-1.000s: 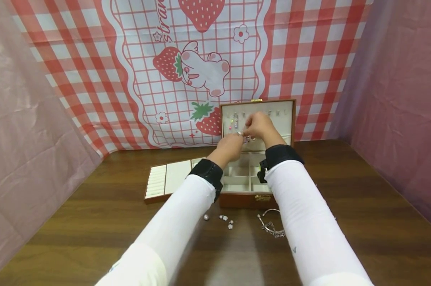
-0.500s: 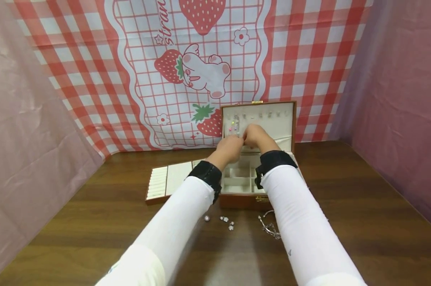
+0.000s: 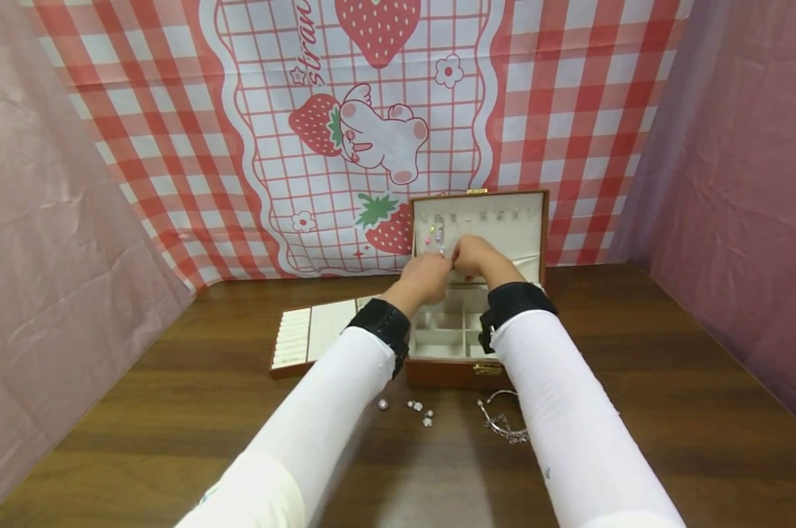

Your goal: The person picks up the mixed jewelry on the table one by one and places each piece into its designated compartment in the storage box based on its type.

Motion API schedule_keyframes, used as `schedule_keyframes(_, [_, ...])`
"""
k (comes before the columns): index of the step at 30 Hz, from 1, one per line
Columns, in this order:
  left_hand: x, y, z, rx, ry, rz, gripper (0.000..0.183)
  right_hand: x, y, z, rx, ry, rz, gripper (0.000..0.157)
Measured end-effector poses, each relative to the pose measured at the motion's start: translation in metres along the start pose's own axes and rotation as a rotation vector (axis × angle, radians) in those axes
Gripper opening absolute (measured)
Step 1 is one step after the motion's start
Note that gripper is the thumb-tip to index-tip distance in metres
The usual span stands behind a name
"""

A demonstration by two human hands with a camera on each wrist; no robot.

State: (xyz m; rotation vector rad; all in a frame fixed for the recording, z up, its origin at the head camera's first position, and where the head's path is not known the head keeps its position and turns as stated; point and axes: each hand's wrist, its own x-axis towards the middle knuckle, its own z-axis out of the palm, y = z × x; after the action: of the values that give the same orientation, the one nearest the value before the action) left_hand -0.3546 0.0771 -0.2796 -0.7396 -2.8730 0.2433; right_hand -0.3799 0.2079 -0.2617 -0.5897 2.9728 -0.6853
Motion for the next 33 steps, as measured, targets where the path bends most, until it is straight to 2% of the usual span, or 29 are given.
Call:
schedule_keyframes(8, [0.002,-0.001,0.002,-0.007,-0.013,0.012,0.025,-0.004,0.000,-0.003,0.041,0.015,0.010,0.033])
schedule_keyframes(10, [0.002,-0.002,0.000,-0.024,-0.014,0.020,0.025,-0.006,-0.002,-0.006,0.019,0.020,-0.004,0.033])
schedule_keyframes(15, [-0.002,-0.008,-0.006,-0.104,0.012,0.031,0.027,-0.010,-0.002,-0.016,-0.094,0.050,-0.082,0.028])
schedule_keyframes(18, [-0.006,-0.012,-0.011,-0.154,0.051,0.056,0.027,-0.012,0.003,-0.023,-0.110,0.073,-0.165,0.022])
schedule_keyframes(22, [-0.016,-0.021,-0.017,-0.246,0.118,0.102,0.027,-0.025,-0.005,-0.030,-0.106,0.063,-0.237,0.017])
schedule_keyframes(26, [-0.031,-0.030,-0.023,-0.349,0.163,0.119,0.028,-0.047,-0.024,-0.034,-0.111,0.049,-0.275,0.016])
schedule_keyframes(33, [-0.062,-0.049,-0.026,-0.460,0.230,0.133,0.020,-0.080,-0.049,-0.027,-0.103,0.080,-0.345,0.013])
